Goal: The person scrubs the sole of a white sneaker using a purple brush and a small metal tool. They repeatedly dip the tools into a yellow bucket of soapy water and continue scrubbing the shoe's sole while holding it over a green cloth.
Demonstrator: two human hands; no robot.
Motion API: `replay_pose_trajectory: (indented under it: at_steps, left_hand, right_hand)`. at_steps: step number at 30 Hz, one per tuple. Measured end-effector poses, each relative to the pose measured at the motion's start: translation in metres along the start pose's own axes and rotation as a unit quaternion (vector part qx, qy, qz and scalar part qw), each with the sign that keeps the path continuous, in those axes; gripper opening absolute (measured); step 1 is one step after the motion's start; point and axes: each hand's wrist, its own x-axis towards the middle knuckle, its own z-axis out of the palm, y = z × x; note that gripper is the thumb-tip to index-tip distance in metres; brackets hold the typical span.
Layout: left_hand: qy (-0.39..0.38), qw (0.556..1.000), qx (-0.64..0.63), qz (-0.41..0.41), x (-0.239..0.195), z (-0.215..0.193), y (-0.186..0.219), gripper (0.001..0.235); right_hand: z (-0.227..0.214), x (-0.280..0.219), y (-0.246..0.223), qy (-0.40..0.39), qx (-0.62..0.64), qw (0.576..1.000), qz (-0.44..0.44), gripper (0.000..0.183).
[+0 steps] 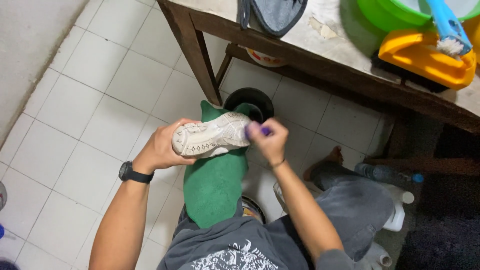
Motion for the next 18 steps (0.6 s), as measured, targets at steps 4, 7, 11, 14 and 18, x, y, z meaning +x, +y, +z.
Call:
replay_pose_trajectory:
  at_steps: [4,7,11,14,18]
  left_hand:
    - [-0.006,1.0,-0.009,-0.008,0.003,-0.003,0.0,0.084]
    - [0.001,1.0,-0.005,-0.018,0.002,-0.003,-0.001,0.082]
    - [-0.014,1.0,-0.004,-0.028,0.003,-0.007,0.0,0.085]
    - [-0.009,1.0,-0.002,-0.022,0.0,-0.008,0.0,0.083]
    - [-0.009,1.0,-0.005,-0.026,0.0,-0.01,0.002,0.084]
  right_hand:
    - [0.003,-0.009,-0.025,0.006,0.041,0.995,-0.093,0.037]
    - [-0.014,-0.015,0.075,0.001,-0.065,0.992,0.112,0.043]
    - [-0.004,-0.015,-0.009,-0.022,0.039,0.995,-0.094,0.044]
    - [-0.004,-0.025,0.037,0.005,0.032,0.998,-0.056,0.039]
    - [-0.006,-0.023,-0.003,-0.015,-0.005,1.0,0.003,0.042]
